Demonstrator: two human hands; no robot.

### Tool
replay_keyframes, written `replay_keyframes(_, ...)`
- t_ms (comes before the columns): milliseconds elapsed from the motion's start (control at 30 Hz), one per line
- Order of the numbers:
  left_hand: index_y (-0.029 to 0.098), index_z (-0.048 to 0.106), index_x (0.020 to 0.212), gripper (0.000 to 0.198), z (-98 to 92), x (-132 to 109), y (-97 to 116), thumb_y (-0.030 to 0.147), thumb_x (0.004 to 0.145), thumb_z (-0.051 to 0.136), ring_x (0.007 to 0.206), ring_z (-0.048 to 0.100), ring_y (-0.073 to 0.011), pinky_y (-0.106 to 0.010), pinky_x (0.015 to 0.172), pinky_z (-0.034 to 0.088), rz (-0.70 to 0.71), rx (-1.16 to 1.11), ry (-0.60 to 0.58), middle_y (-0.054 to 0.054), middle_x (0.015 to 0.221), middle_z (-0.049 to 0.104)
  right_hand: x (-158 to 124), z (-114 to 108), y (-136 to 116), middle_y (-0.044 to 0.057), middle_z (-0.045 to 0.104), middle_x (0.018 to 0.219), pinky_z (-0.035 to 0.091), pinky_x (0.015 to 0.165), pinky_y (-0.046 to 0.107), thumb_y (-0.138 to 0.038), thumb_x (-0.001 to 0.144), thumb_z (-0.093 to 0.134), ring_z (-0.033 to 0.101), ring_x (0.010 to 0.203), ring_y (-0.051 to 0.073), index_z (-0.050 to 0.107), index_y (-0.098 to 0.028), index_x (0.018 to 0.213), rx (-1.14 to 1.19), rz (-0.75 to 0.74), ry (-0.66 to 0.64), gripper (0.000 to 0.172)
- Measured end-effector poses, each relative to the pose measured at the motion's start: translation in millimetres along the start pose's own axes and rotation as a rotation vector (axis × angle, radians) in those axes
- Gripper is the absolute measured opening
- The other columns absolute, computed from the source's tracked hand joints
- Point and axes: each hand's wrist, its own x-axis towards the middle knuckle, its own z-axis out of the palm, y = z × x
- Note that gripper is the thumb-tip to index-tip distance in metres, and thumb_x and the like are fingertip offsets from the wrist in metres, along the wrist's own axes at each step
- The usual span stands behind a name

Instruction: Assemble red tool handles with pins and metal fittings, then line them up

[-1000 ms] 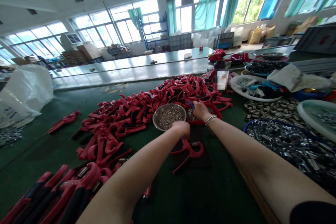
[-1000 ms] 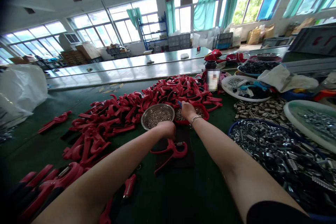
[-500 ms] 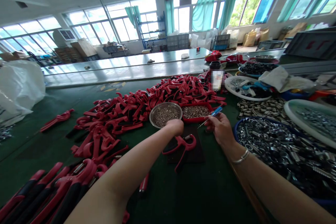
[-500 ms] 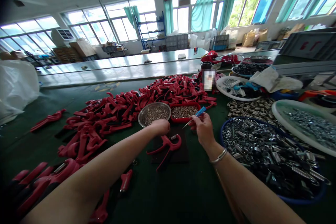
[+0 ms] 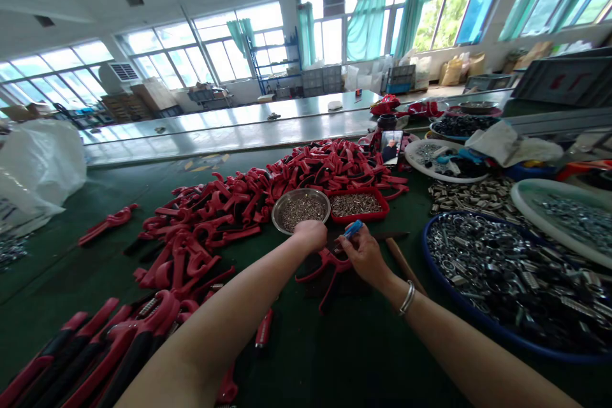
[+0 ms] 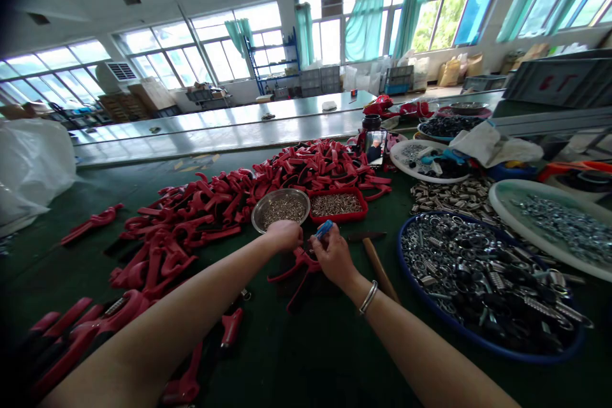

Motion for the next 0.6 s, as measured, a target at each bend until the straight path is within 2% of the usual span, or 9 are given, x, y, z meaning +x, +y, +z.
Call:
replay_keyframes(200, 0.024, 0.069, 0.088, 0.023, -1.2, -2, -3, 0.033, 0.070, 0.059, 0.089, 0.061, -0.0215, -0.030, 0.074, 0.049, -0.032, -0.038, -0.028, -0.008, 0.098, 0.066, -2, -4, -3, 0.003, 0.065, 0.074, 0.053, 0.064, 0.034, -0.034, 0.078, 0.052, 0.065, 0.065, 0.019, 0.040, -0.022, 0.094, 0.067, 0.026, 0.023, 0.023)
replay_keyframes(367, 0.020, 0.068, 0.091, 0.031, -2.2, 3, 5, 0.037, 0.066, 0.063, 0.091, 0.061, -0.0240, -0.031, 0.074, 0.050, -0.072, -0.039, -0.041, -0.011, 0.098, 0.066, -5, -6, -4, 0.003, 0.065, 0.073, 0.052, 0.065, 0.034, -0.032, 0.079, 0.051, 0.065, 0.067, 0.020, 0.041, -0.022, 0.093, -0.033, -0.022, 0.036, 0.020)
replay_keyframes(533, 0.015, 0.064, 0.103, 0.041, -3.5, 5, 11, 0.032, 0.065, 0.064, 0.097, 0.058, -0.0276, -0.034, 0.076, 0.050, -0.097, -0.030, -0.052, -0.015, 0.105, 0.063, -8, -5, -5, 0.004, 0.064, 0.074, 0.050, 0.062, 0.030, -0.030, 0.080, 0.048, 0.064, 0.067, 0.019, 0.039, -0.021, 0.094, -0.121, -0.080, 0.020, 0.018)
replay_keyframes(600, 0.015, 0.064, 0.103, 0.043, -5.7, 6, 14, 0.031, 0.064, 0.065, 0.098, 0.058, -0.0283, -0.035, 0.076, 0.050, -0.104, -0.026, -0.073, -0.016, 0.106, 0.062, -10, -2, -7, 0.005, 0.063, 0.074, 0.049, 0.061, 0.030, -0.028, 0.081, 0.047, 0.064, 0.067, 0.019, 0.039, -0.020, 0.095, -0.225, -0.137, 0.016, 0.018)
